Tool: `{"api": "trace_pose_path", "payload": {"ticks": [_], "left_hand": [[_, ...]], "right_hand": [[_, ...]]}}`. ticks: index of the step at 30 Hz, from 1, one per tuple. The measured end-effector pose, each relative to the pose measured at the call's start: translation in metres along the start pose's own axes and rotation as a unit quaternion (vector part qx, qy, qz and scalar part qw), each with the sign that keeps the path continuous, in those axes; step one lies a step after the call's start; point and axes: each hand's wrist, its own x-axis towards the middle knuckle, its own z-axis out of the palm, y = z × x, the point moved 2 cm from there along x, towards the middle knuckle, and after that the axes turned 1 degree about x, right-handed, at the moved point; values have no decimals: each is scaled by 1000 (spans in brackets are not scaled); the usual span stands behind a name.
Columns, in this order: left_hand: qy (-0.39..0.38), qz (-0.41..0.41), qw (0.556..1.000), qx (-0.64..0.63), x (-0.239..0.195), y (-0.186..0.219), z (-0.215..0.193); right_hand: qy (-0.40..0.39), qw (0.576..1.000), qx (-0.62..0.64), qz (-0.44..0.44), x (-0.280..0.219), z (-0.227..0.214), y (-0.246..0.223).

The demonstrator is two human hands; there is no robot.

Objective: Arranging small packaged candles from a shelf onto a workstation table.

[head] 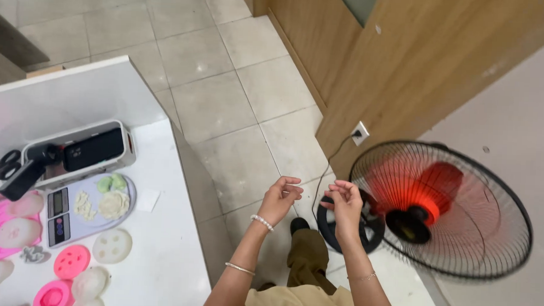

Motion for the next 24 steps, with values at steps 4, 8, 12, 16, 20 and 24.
{"api": "trace_pose_path", "payload": {"ticks": [4,8,12,16,20,24], "left_hand": [[43,2,999,-20,94,16,-17],[128,-13,992,-7,160,59,-42],[201,-15,979,-9,226,69,-80],[239,-25,971,-19,279,73,-130],[263,-34,964,-38,358,56,-198],[249,-23,968,-12,451,51,-275]], "right_hand": [[-55,998,-9,23,111,52,-19],[-112,993,-9,32,214,109,-43],[-159,986,-25,35,286,173,-66],[-193,979,-38,54,343,242,-59],[-204,973,-69,85,406,311,-40],[-197,970,-89,106,484,382,-20]]}}
